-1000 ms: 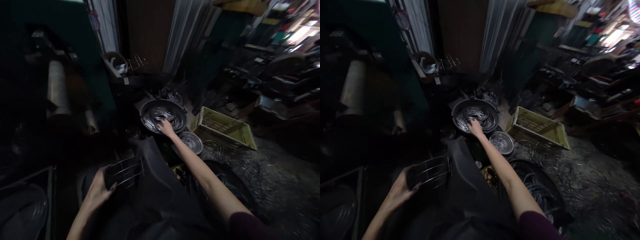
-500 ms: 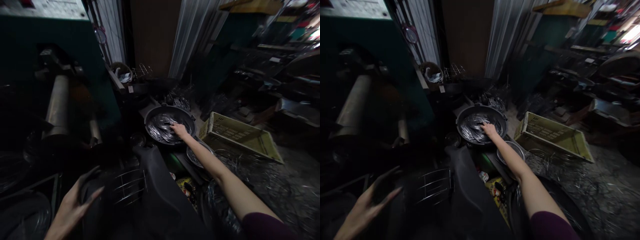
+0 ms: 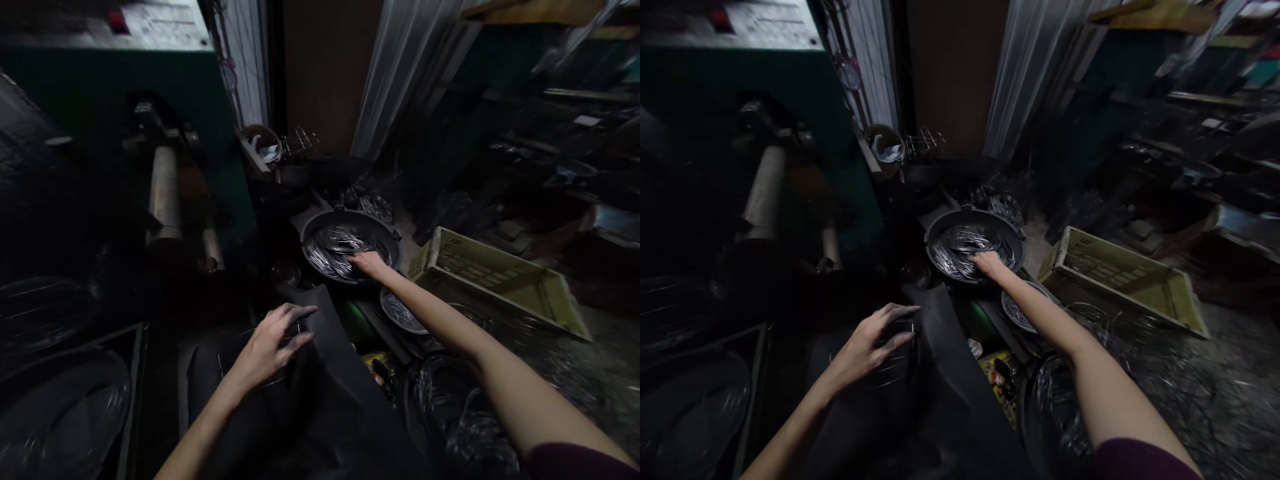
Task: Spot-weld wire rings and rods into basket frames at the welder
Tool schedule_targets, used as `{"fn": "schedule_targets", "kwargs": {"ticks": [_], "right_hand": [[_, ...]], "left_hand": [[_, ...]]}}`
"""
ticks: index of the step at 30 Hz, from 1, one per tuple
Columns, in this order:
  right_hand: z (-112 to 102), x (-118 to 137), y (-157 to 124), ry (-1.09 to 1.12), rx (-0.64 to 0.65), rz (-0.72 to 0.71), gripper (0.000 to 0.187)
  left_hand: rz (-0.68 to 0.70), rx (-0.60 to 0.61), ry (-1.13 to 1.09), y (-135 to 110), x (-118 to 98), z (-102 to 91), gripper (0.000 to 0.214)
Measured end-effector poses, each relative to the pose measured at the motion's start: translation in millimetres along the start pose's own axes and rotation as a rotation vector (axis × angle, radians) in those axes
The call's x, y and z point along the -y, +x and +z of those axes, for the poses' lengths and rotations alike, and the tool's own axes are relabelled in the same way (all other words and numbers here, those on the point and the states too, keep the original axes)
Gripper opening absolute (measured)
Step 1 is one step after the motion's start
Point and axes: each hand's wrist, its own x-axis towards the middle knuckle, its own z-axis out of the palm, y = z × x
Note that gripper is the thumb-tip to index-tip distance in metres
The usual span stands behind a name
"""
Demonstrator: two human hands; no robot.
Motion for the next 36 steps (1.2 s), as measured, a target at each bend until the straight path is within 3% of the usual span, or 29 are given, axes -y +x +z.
{"fn": "schedule_targets", "kwargs": {"ticks": [4,7,11,15,17,19,21,23,25,28,30,33,36], "right_hand": [[-2.2,-14.6,-6.8,0.054,-0.058,0.026,0.038],[-22.2,-12.1,-11.9,0.164,-0.146,0.058,0.031],[-72.5,28.1,-23.3,1.081,-0.409,0.037,0.028],[-131.0,85.1,-36.1,1.772,-0.342,-0.187,0.030],[-143.4,109.3,-41.7,1.984,-0.316,-0.253,0.028],[-134.3,132.2,-50.6,1.919,-0.343,-0.253,0.029],[-107.0,155.7,-64.7,1.672,-0.349,-0.263,0.030],[-74.2,177.1,-81.2,1.465,-0.308,-0.308,0.028],[-50.3,193.7,-93.2,1.424,-0.281,-0.326,0.026],[-41.6,211.6,-92.3,1.499,-0.179,-0.302,0.027],[-46.6,221.4,-82.4,1.546,-0.060,-0.302,0.028],[-54.9,231.1,-64.9,1.656,0.019,-0.288,0.028],[-57.5,237.5,-48.9,1.719,0.096,-0.273,0.028]], "left_hand": [[-0.030,-0.048,-0.027,-8.5,2.8,-3.6,0.036],[-0.009,-0.066,-0.088,0.3,-1.7,-0.4,0.037],[0.028,-0.134,-0.167,27.8,-11.6,17.4,0.047],[0.035,-0.240,-0.353,50.3,-20.8,32.4,0.044],[-0.024,-0.364,-0.511,53.5,-23.5,28.6,0.035],[-0.059,-0.531,-0.685,54.1,-23.9,15.8,0.031],[-0.073,-0.640,-0.870,54.4,-22.0,-0.7,0.024],[-0.137,-0.644,-1.063,56.0,-17.3,-14.7,0.017],[-0.248,-0.594,-1.222,59.8,-6.8,-23.7,0.017],[-0.364,-0.560,-1.301,59.4,21.2,-31.6,0.020],[-0.367,-0.531,-1.187,42.6,40.5,-35.3,0.024],[-0.291,-0.473,-0.724,-12.9,60.7,-35.0,0.041],[-0.227,-0.291,-0.201,-77.0,78.1,-18.9,0.088]]}}
